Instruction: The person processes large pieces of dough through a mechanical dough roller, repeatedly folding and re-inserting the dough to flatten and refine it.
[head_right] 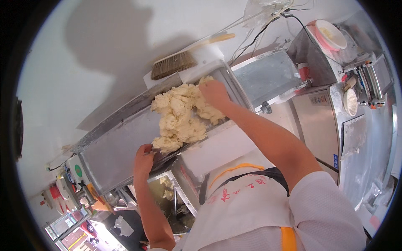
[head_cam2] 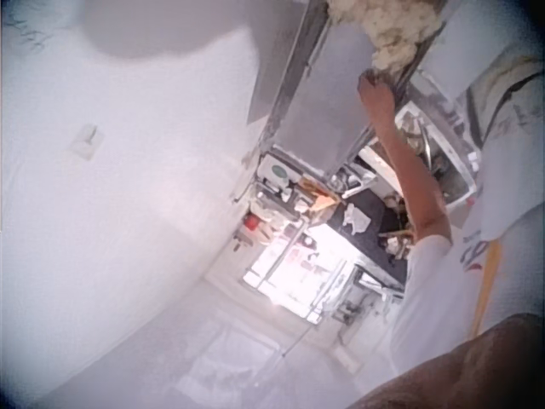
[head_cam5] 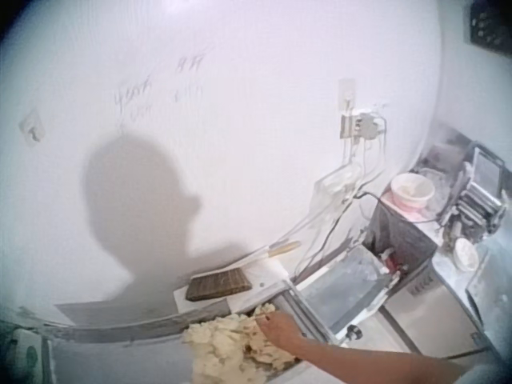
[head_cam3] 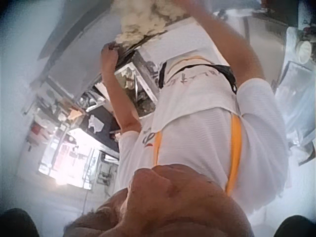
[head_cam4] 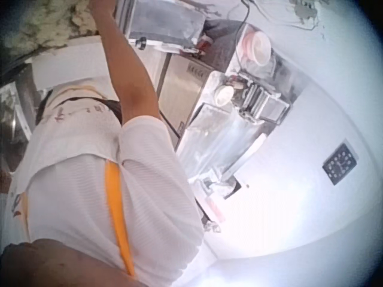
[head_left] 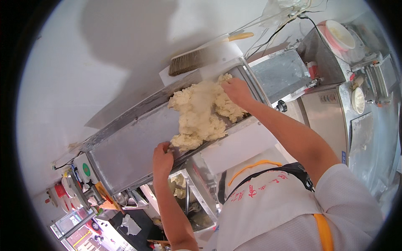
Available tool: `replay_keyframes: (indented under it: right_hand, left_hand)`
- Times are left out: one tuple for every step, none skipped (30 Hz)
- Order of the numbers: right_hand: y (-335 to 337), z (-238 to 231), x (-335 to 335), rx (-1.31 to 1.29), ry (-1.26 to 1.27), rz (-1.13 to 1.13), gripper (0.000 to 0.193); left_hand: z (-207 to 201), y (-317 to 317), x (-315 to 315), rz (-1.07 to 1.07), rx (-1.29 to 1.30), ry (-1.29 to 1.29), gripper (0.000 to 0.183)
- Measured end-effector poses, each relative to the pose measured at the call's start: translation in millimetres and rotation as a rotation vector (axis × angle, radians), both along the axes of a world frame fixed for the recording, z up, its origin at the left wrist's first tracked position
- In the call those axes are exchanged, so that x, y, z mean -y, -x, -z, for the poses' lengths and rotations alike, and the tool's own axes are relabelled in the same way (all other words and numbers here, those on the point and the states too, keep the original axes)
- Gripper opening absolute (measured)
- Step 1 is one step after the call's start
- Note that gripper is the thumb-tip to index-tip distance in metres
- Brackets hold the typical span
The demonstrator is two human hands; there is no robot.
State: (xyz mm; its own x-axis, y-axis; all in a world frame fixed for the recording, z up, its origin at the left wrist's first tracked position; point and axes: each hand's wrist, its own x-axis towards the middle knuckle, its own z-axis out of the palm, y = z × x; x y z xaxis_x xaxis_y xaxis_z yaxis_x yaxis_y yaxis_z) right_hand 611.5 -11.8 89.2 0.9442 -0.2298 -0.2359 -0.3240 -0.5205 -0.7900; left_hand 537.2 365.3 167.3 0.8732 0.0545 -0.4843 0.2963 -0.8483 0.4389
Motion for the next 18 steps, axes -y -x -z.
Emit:
replay_keyframes:
  right_hand:
    - [3.6,-0.3,5.5,-0.070,-0.103,0.081,0.043]
    - [5.9,0.6,9.3,-0.139,-0.207,0.158,0.040]
    - [6.9,1.4,11.6,-0.207,-0.313,0.233,0.037]
    - [7.1,2.8,12.1,-0.207,-0.366,0.239,0.037]
    - [7.7,5.5,9.9,-0.210,-0.421,0.246,0.038]
    - [8.0,8.5,7.0,-0.213,-0.477,0.252,0.041]
    - [12.4,25.8,4.2,-0.121,-0.327,0.159,0.041]
    - [14.0,51.3,5.0,-0.024,-0.170,0.075,0.041]
    - [16.3,59.4,1.1,0.052,-0.054,0.028,0.042]
    - [16.6,57.5,-5.1,0.131,0.068,-0.014,0.043]
    - [20.2,54.9,-11.0,0.201,0.150,0.003,0.044]
    - [24.2,51.6,-14.2,0.194,0.213,-0.027,0.037]
    - [26.5,42.6,-16.0,0.189,0.279,-0.055,0.030]
    - [30.4,28.3,-18.5,0.101,0.323,-0.135,0.021]
    - [28.1,25.3,-14.2,0.054,0.376,-0.194,0.020]
    - [30.5,23.6,-11.5,0.003,0.424,-0.251,0.023]
    - [30.1,28.6,-9.5,-0.014,0.472,-0.304,0.022]
    - [29.3,30.7,-7.9,-0.033,0.520,-0.355,0.021]
  left_hand:
    - [-1.1,-1.3,9.2,-0.004,0.018,0.036,0.036]
    - [-4.5,-2.1,17.2,-0.010,0.035,0.071,0.035]
    - [-6.3,-3.3,21.9,-0.019,0.052,0.106,0.033]
    - [-4.6,-2.0,21.3,-0.034,0.113,0.005,0.032]
    - [-2.5,4.8,16.4,-0.050,0.172,-0.097,0.030]
    - [-1.7,11.0,11.9,-0.067,0.230,-0.200,0.029]
    - [-3.9,15.9,10.4,-0.026,0.201,-0.252,0.029]
    - [-5.7,15.5,13.9,0.022,0.180,-0.299,0.030]
    - [-3.7,16.7,14.3,0.050,0.150,-0.350,0.030]
    - [-1.4,16.8,12.8,0.049,0.103,-0.324,0.031]
    - [1.0,14.3,11.6,0.049,0.057,-0.298,0.032]
    - [2.8,10.7,12.0,0.052,0.012,-0.271,0.033]
    - [-0.6,5.3,20.8,0.041,0.001,-0.176,0.038]
    - [-10.1,1.2,35.1,0.027,-0.015,-0.082,0.042]
    - [-17.3,-6.1,50.9,0.028,-0.023,0.020,0.047]
    - [-19.6,-10.4,58.0,0.043,-0.009,0.083,0.054]
    - [-20.5,-15.4,64.3,0.059,0.003,0.146,0.061]
    - [-21.4,-21.9,69.2,0.075,0.014,0.210,0.069]
